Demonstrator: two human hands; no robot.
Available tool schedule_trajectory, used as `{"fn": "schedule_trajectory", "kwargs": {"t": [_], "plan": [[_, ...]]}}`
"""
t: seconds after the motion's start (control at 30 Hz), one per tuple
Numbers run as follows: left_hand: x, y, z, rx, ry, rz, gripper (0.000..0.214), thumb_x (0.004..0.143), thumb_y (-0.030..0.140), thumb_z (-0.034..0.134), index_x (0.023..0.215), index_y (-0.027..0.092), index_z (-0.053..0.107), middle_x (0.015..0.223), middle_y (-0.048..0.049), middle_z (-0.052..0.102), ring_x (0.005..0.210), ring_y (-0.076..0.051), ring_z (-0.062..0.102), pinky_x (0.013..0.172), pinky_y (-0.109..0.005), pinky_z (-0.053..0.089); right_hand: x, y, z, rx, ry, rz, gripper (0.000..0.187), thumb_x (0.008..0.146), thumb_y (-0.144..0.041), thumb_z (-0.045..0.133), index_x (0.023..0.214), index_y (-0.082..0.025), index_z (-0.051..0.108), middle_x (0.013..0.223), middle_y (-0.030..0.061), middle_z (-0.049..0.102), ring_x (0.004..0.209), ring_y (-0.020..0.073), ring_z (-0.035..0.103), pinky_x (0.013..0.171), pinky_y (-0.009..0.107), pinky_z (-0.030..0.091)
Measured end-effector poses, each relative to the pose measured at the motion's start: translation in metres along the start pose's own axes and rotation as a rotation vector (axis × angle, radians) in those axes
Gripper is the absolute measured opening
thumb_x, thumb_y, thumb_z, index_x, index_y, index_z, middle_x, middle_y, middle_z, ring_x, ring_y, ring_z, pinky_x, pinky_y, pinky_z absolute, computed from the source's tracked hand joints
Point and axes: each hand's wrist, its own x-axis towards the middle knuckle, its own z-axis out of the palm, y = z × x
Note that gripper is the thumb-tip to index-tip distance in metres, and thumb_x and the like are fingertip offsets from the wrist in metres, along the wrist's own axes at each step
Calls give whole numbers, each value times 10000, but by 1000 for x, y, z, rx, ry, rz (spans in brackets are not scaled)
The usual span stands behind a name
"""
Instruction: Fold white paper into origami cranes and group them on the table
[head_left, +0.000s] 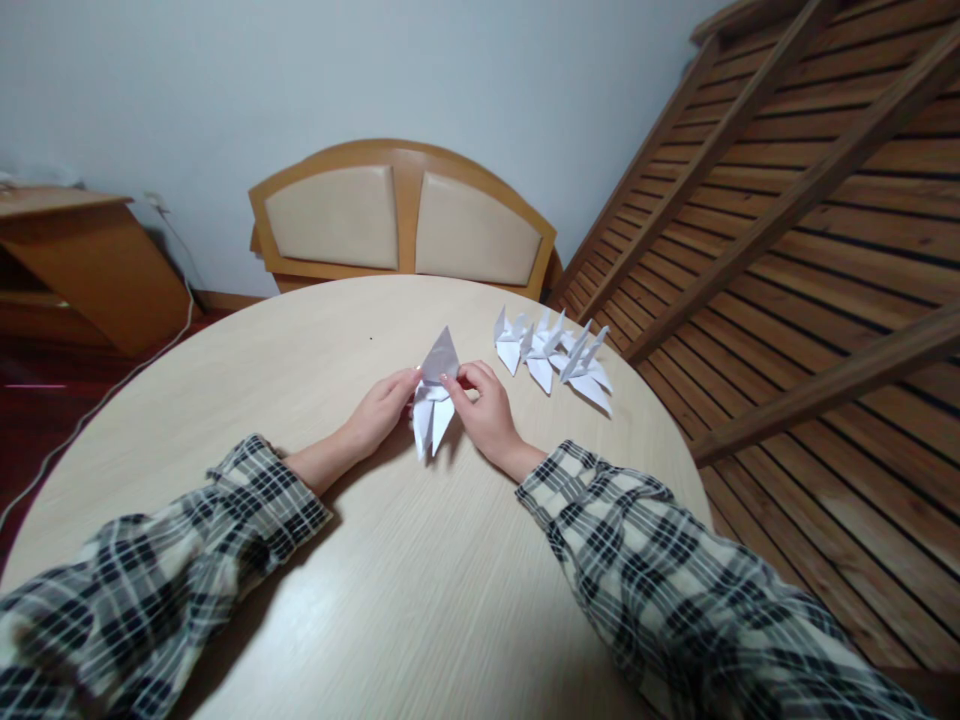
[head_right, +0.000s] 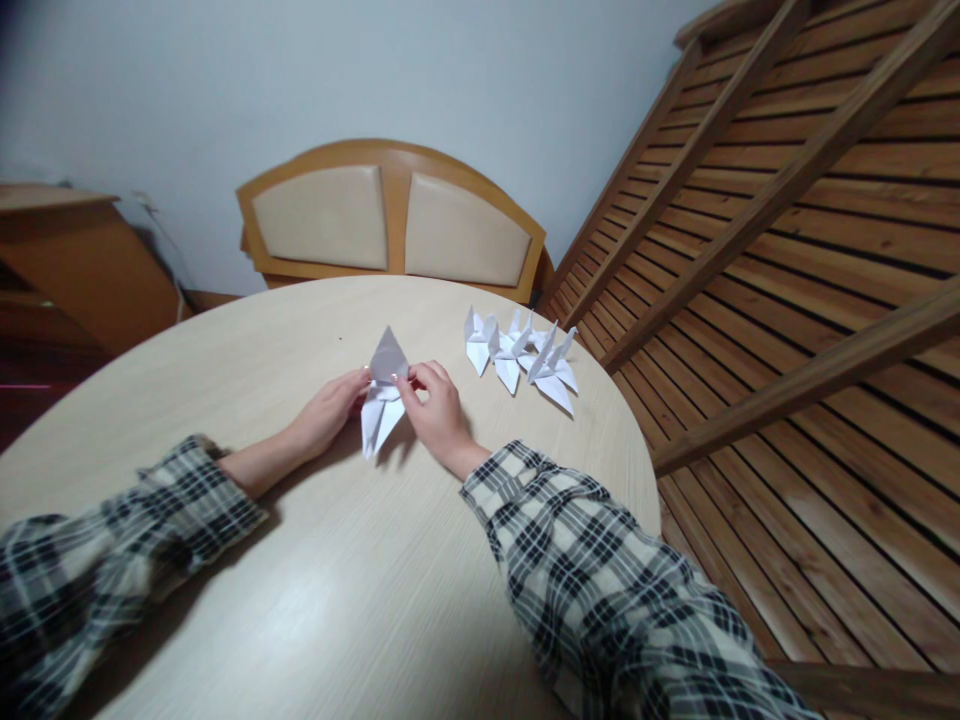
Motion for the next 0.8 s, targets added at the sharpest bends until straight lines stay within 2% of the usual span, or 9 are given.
{"fn": "schedule_trajectory", "kwargs": {"t": [0.1,0.23,0.33,0.4,0.47,0.57,0.63,0.7,0.8], "plan": [[-1,-1,1,-21,-92,20,342,877,507,610,883,168,662,796,-44,655,679,-162,560,619,-290,465,1,1,0,12,34,46,295,938,-338,587,691,-221,478,729,-15,535,735,152,533,701,299,447],[-4,-2,4,-123,-193,-6,368,802,356,738,1099,148,671,1013,-93,716,852,-189,658,791,-333,522,1,5,2,73,28,123,263,937,-362,574,719,-227,516,731,-8,571,736,160,563,701,310,454],[-5,-5,6,-179,-231,-13,428,776,289,772,1157,142,643,1113,-124,706,948,-210,674,863,-359,527,0,8,3,136,55,179,138,910,-374,601,880,-242,572,741,-12,601,711,163,589,679,315,478],[-7,-7,6,-189,-242,-13,565,758,254,792,1272,156,578,1154,-134,690,980,-220,670,865,-364,531,0,9,4,181,91,217,234,889,-363,624,1077,-252,540,707,-37,594,664,160,590,641,308,482],[-8,-8,5,-188,-259,-15,770,744,221,801,1425,184,444,1128,-128,689,956,-219,669,827,-356,538,-1,10,4,209,113,246,360,881,-346,633,1186,-257,465,673,-63,581,630,155,588,614,297,478],[-10,-7,3,-172,-281,2,1010,748,177,784,1569,245,199,1037,-87,684,865,-191,658,742,-315,531,0,12,5,206,107,249,266,891,-348,621,1098,-256,481,675,-59,586,626,149,593,599,285,477],[-11,-6,2,-147,-278,29,1058,755,156,764,1592,278,128,996,-61,674,798,-163,638,702,-288,516,0,13,5,188,102,238,161,904,-362,603,989,-245,533,731,-27,617,669,151,608,617,288,490],[-12,-5,2,-98,-263,55,999,766,150,741,1588,288,189,1026,-66,671,789,-152,622,700,-278,509,1,14,4,179,101,233,145,915,-375,590,931,-231,586,830,14,664,752,164,633,673,306,513],[-11,-2,2,-13,-234,99,746,779,164,709,1477,250,460,1229,-118,642,914,-177,617,750,-284,514,1,12,3,174,71,221,187,934,-394,575,936,-221,648,948,52,708,883,192,660,789,347,531]]}}
